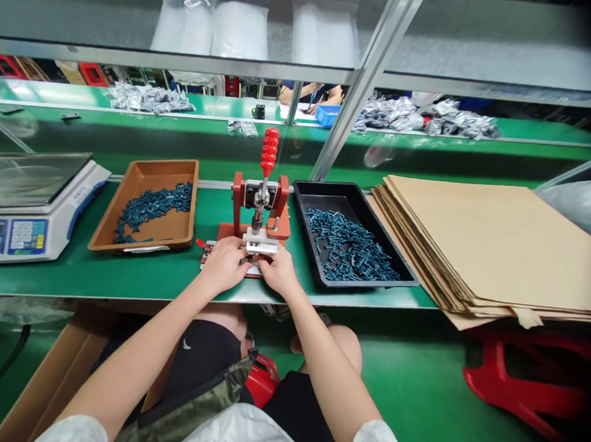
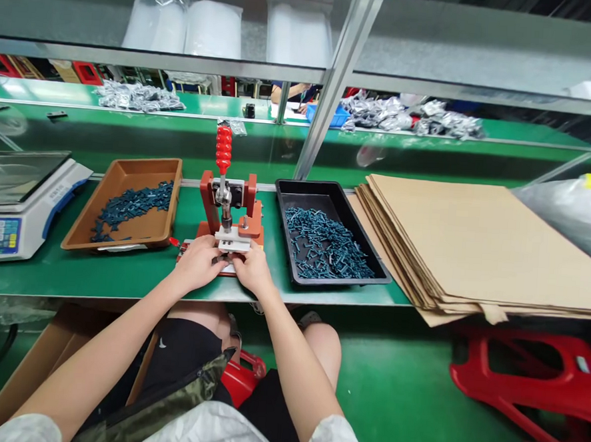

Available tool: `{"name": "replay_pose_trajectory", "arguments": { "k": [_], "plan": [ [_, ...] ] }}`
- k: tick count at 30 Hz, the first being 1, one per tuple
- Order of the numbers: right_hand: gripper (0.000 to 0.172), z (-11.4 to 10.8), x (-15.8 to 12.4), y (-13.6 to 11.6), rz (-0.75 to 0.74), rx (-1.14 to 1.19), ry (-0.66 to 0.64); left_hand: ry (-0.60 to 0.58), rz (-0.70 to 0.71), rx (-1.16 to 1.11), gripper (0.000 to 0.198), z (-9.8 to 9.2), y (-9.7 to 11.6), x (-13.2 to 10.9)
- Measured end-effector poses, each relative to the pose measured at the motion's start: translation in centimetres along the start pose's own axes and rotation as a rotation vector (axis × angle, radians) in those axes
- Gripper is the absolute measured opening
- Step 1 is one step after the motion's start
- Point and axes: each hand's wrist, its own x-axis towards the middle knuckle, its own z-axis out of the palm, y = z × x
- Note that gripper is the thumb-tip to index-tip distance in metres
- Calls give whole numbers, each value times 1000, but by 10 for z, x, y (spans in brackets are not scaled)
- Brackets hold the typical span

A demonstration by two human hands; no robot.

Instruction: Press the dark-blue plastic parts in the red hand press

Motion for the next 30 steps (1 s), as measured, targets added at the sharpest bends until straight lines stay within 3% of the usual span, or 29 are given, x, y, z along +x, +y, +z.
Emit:
{"name": "replay_pose_trajectory", "arguments": {
  "k": [7,19,22,24,26,28,30],
  "plan": [
    [23,0,1,-4,30,0,-17,-7,-31,12,19,2,-2,2],
    [30,-4,6,-12,60,30,-14,-2,85,65,19,-3,-3,-3],
    [27,-5,7,-12,67,44,-18,171,107,72,24,-16,-13,-14],
    [25,-6,8,-13,80,39,-27,385,2,56,31,-26,-26,-16],
    [24,-6,8,-14,81,47,-28,528,-140,-27,40,-31,-39,-11],
    [24,-7,8,-14,73,66,-23,528,-226,-181,48,-28,-43,1],
    [23,-8,8,-13,65,95,-24,422,-230,-287,54,-18,-37,12]
  ]
}}
